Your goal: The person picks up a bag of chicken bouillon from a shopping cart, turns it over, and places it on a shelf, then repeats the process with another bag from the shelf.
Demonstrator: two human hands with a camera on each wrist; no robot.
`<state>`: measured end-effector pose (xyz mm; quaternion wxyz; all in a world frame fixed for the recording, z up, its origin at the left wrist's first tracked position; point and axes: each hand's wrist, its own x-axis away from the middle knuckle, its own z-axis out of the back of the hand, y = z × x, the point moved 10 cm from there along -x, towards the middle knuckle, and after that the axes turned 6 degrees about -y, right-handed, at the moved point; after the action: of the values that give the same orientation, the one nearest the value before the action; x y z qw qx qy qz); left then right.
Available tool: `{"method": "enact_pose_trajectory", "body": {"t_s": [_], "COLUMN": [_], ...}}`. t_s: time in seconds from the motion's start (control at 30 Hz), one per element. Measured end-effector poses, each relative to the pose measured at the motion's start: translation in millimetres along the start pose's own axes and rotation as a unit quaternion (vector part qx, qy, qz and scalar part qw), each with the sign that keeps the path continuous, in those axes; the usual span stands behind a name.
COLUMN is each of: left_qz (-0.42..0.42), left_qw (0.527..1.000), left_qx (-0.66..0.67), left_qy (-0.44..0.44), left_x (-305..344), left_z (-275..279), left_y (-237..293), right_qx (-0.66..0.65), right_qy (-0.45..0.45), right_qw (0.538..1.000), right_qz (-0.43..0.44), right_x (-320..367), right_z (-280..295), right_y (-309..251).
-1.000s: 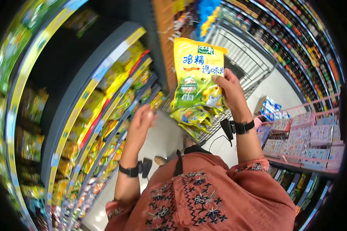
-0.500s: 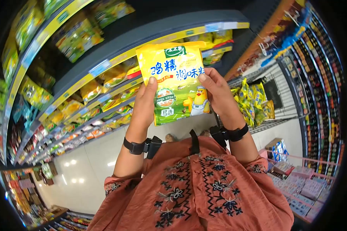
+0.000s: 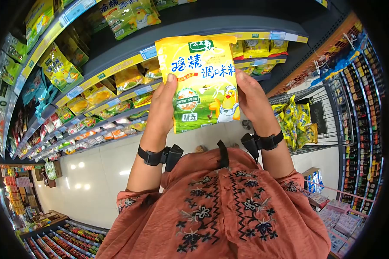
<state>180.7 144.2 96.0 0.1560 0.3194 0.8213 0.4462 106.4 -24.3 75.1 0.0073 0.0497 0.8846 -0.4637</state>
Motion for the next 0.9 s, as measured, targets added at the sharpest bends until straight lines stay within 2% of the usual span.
{"method": "enact_pose_trajectory", "body": {"t_s": [0.2,0.3,0.4,0.47,0.5,0.67,0.77,0.9], "left_qz": [-0.014,-0.025,-0.009,-0.026,-0.034,-0.008,-0.011,-0.006], "left_qw": [1.000,1.000,1.000,0.999,0.997,0.995,0.994,0.990], "left_qx": [-0.001,0.009,-0.004,-0.040,-0.057,-0.077,-0.088,-0.128], "left_qy": [-0.006,0.009,-0.013,0.018,0.033,0.065,0.065,0.056], "left_x": [3.8,7.1,7.6,5.8,6.6,9.5,6.6,3.1], "left_z": [2.3,6.9,17.0,28.0,30.7,28.9,28.1,31.3], "left_y": [8.1,12.7,11.9,11.7,13.4,16.5,16.4,17.4], "right_qx": [0.009,0.025,0.027,0.050,0.070,0.167,0.263,0.281], "right_qy": [0.028,0.014,-0.011,-0.035,-0.014,-0.004,-0.061,-0.068], "right_qw": [1.000,0.999,0.998,0.997,0.996,0.983,0.963,0.957], "right_qz": [0.002,-0.018,-0.048,-0.050,-0.057,-0.075,-0.013,-0.013], "right_x": [1.0,-2.3,-2.6,-5.3,-5.9,-10.9,-14.1,-15.4], "right_z": [-3.7,-9.9,-16.9,-17.9,-15.8,-15.8,-24.4,-23.3], "right_y": [-4.0,-3.6,2.6,1.8,2.1,-3.8,-14.1,-15.0]}}
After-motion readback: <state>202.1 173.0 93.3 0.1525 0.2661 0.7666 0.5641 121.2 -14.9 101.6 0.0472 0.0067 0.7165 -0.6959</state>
